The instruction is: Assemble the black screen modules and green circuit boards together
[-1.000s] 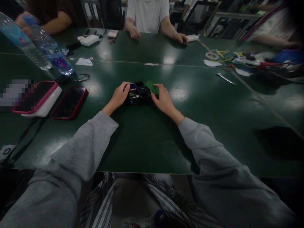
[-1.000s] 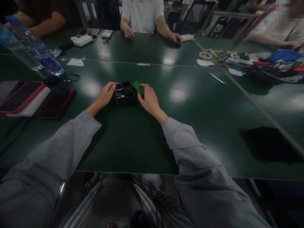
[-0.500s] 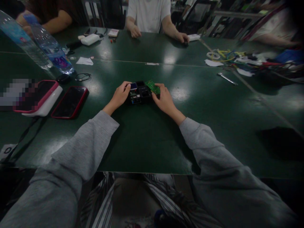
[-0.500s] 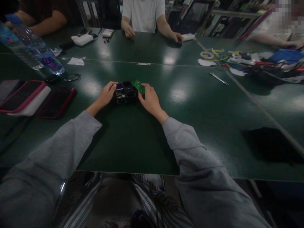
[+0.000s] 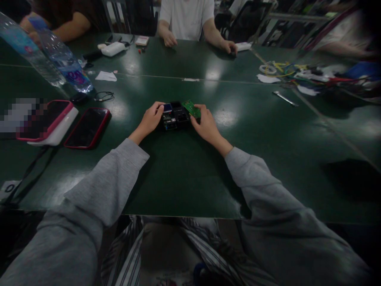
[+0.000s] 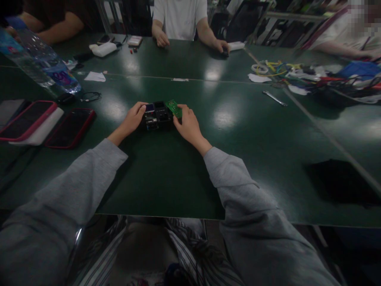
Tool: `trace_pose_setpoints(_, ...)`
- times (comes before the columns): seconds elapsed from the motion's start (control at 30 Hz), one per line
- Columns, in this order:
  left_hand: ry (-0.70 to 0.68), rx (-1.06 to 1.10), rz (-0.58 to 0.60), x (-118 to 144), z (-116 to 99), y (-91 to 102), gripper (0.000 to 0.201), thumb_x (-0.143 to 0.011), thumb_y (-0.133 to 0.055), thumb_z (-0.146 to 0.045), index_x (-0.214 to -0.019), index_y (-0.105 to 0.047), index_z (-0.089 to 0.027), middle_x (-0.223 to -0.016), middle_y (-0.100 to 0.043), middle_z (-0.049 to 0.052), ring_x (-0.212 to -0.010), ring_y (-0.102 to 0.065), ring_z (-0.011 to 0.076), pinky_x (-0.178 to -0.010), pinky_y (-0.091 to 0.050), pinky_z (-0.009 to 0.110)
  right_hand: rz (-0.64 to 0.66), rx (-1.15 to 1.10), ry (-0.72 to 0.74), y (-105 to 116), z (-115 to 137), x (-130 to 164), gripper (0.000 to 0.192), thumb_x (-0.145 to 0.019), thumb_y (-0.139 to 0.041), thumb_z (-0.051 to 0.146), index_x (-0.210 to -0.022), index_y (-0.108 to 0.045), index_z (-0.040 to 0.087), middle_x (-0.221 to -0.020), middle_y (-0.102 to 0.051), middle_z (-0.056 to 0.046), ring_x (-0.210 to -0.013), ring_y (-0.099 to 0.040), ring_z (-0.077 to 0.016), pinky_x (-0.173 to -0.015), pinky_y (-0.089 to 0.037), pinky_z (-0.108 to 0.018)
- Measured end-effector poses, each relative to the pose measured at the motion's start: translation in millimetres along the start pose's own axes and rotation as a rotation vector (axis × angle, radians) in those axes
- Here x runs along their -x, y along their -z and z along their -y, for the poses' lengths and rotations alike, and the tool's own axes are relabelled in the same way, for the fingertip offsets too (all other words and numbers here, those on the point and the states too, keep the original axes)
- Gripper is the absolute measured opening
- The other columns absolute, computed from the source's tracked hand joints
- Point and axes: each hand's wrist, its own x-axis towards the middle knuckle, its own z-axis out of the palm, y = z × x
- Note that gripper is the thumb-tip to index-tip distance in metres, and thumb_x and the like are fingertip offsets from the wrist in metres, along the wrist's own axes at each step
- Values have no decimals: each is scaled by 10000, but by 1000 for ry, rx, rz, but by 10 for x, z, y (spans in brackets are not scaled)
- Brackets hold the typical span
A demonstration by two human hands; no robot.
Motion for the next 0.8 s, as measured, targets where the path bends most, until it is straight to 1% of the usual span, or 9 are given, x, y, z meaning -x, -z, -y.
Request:
trace_pose_setpoints(0.13, 1, -5, 4, 7, -6, 7, 333, -1021, -365, -473, -1110, -598, -253, -1088, -705, 58, -1028, -650, 212, -944, -502, 376, 6, -11, -6, 1, 1, 0, 450, -950, -499, 379, -1351, -460, 178, -1204, -602, -161, -1100, -588, -340, -980, -487, -540)
trace_pose_setpoints(0.37, 3, -13, 8, 6, -4, 7, 337, -1018, -357, -478, -1105, -600, -262, -1083, -705, 59, -1035, -650, 213, -924, -507, 360, 3, -9, -16, 16, 23, 6, 458, -960, -501, 416, -1372, -468, 218, -1208, -607, -141, -1099, -590, -339, -975, -496, -554)
trace_pose_setpoints(0.5, 2, -18, 7, 2, -9, 7, 346, -1015, -356, -485, -1109, -597, -256, -1091, -707, 58, -1052, -647, 214, -932, -506, 356, 4, -3, -18, 24, 30, 7, 471, -964, -499, 431, -1378, -474, 207, -1195, -615, -146, -1090, -595, -338, -964, -508, -553)
trace_pose_setpoints(0.8, 7, -13, 0, -2, -15, 3, 349, -1008, -368, -492, -1096, -608, -254, -1109, -709, 70, -1059, -647, 214, -945, -506, 364, 17, -9, -10, 23, 28, -4, 463, -944, -501, 373, -1363, -470, 178, -1241, -603, -165, -1124, -590, -357, -1001, -486, -575)
